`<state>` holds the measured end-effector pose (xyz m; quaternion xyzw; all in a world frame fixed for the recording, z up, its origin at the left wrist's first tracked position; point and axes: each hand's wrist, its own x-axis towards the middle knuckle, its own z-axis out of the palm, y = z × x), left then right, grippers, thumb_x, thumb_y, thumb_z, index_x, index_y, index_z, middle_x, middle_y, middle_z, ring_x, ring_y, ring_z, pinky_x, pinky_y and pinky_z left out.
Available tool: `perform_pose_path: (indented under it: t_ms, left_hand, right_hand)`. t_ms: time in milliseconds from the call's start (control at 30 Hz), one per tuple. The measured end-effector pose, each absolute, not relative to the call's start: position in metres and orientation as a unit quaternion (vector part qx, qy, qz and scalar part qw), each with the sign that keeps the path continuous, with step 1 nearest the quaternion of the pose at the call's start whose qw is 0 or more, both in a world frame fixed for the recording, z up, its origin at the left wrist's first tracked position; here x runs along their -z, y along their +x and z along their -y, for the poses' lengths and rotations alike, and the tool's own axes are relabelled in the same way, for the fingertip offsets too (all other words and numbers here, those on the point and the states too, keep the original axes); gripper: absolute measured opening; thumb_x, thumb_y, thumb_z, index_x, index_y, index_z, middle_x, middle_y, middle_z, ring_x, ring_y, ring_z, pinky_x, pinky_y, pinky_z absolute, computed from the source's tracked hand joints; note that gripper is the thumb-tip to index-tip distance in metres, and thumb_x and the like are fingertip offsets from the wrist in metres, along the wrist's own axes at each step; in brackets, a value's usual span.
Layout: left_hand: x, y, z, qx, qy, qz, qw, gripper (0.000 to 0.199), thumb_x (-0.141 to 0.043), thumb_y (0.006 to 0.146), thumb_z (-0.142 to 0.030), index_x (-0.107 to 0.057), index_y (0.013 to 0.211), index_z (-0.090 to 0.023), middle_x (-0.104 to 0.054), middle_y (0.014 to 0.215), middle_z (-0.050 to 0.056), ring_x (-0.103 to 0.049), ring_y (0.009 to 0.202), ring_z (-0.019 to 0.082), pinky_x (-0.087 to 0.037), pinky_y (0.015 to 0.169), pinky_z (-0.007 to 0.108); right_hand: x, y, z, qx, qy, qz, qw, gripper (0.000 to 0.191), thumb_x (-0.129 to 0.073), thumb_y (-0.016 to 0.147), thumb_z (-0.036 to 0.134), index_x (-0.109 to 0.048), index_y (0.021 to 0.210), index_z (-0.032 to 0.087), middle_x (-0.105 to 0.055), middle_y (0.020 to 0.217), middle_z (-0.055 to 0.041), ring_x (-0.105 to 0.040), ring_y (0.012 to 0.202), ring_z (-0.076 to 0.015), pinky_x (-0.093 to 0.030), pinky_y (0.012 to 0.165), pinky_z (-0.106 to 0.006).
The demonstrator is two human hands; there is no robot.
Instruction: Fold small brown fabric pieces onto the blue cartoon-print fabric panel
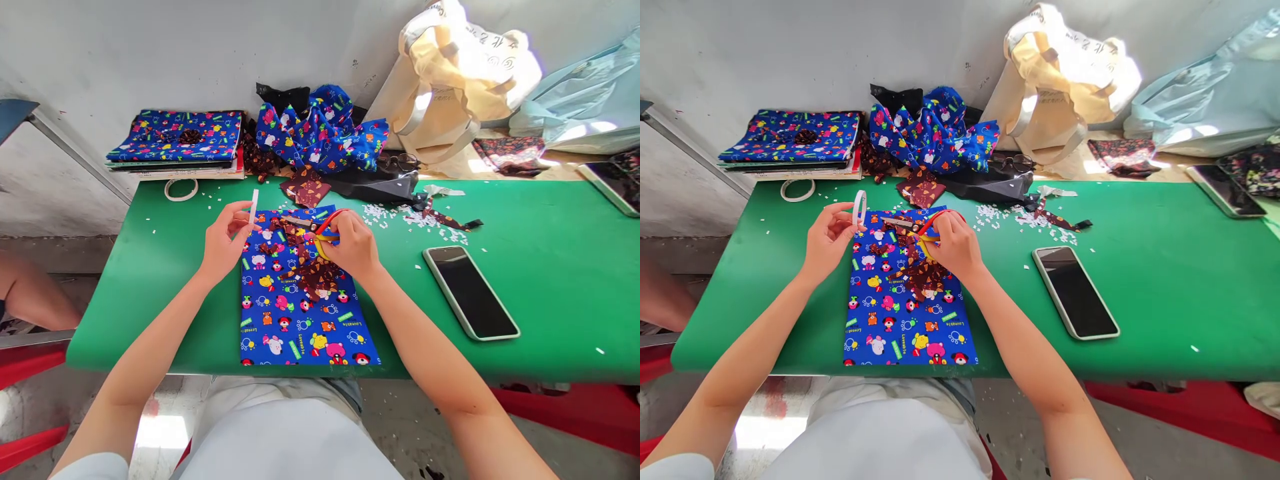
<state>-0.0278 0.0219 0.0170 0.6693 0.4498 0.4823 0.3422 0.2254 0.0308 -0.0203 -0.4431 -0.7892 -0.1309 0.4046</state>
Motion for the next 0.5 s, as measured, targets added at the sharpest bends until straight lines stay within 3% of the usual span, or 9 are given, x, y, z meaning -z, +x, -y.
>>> perform_pose_path:
  t_ms: [100, 267, 367, 500]
  left_hand:
    - [-0.02, -0.025, -0.02, -0.49, 0.664, -0.437, 0.359, 0.031, -0.058, 0.083, -0.026, -0.053, 0.113, -0.023, -0.066, 0.092, 0.0, -0.069, 0.075, 0.013, -0.054, 0.072, 0.025]
    - [-0.025, -0.02, -0.017, -0.515, 0.631, -0.406, 0.413, 0.029, -0.062, 0.082, -0.035, -0.055, 0.105, -0.019, -0.068, 0.076, -0.001, -0.068, 0.062, 0.011, -0.053, 0.062, 0.022]
    - [-0.026, -0.019, -0.014, -0.514, 0.603, -0.403, 0.458, 0.027, -0.065, 0.08, -0.039, -0.06, 0.096, -0.017, -0.07, 0.075, 0.001, -0.067, 0.059, 0.011, -0.053, 0.062, 0.023]
    - [-0.028, -0.016, -0.01, -0.494, 0.569, -0.407, 0.516, 0.032, -0.069, 0.075, -0.04, -0.066, 0.096, -0.016, -0.073, 0.091, 0.007, -0.07, 0.07, 0.016, -0.055, 0.071, 0.028]
  right_hand:
    - [0.02, 0.223, -0.03, 0.123, -0.445, 0.791, 0.401, 0.038, -0.062, 0.08, 0.04, -0.029, 0.071, 0.024, -0.046, 0.063, 0.0008, -0.047, 0.06, -0.0154, -0.039, 0.052, -0.028]
    - [0.02, 0.222, -0.027, 0.11, -0.406, 0.798, 0.432, 0.033, -0.066, 0.077, 0.04, -0.037, 0.077, 0.023, -0.054, 0.068, -0.0007, -0.053, 0.062, -0.0151, -0.042, 0.051, -0.026]
    - [0.023, 0.222, -0.025, 0.105, -0.388, 0.809, 0.429, 0.029, -0.065, 0.075, 0.037, -0.041, 0.081, 0.023, -0.055, 0.067, -0.0005, -0.055, 0.062, -0.0156, -0.046, 0.053, -0.027]
    - [0.026, 0.218, -0.021, 0.071, -0.425, 0.784, 0.447, 0.023, -0.063, 0.074, 0.035, -0.044, 0.079, 0.024, -0.059, 0.066, -0.0015, -0.059, 0.063, -0.018, -0.049, 0.055, -0.031]
